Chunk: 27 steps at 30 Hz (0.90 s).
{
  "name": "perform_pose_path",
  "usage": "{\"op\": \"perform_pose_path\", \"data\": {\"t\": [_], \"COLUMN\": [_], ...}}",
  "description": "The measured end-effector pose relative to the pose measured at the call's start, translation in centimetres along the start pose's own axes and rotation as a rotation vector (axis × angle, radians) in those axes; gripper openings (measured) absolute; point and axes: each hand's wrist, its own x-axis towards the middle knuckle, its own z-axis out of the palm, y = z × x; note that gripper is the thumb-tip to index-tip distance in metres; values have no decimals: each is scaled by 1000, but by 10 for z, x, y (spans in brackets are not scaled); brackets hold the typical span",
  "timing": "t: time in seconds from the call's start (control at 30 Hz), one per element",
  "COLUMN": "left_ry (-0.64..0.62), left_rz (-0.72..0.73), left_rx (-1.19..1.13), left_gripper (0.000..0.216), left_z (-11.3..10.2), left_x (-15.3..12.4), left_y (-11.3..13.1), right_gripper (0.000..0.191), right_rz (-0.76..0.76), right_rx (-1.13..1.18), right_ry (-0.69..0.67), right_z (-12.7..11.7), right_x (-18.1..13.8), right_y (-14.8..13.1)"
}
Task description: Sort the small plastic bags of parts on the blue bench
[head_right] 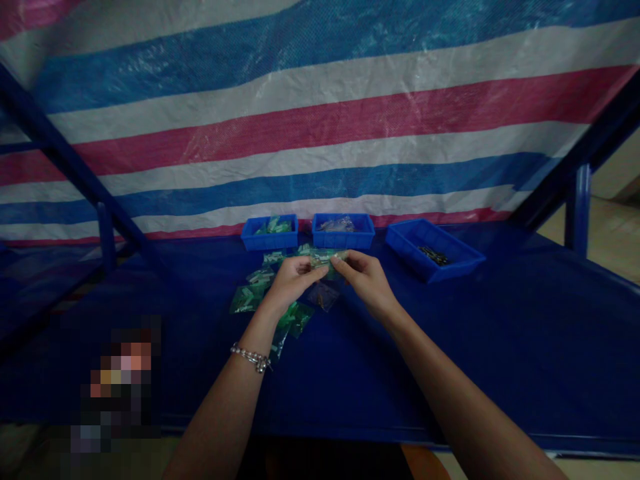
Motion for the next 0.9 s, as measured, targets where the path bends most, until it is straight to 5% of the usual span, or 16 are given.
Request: {"op": "perform_pose_path", "data": {"t": [0.9], "left_ry": [42], "left_rz": [69], "left_rx": [243], "left_gripper": [23], "left_z": [1], "left_x": [3], "left_y": [-5], "right_gripper": [35], "right_rz": [27], "right_rx": [-49], "right_ry": [-53], "right_z": [1], "right_x": [-1], "right_y": [0]}}
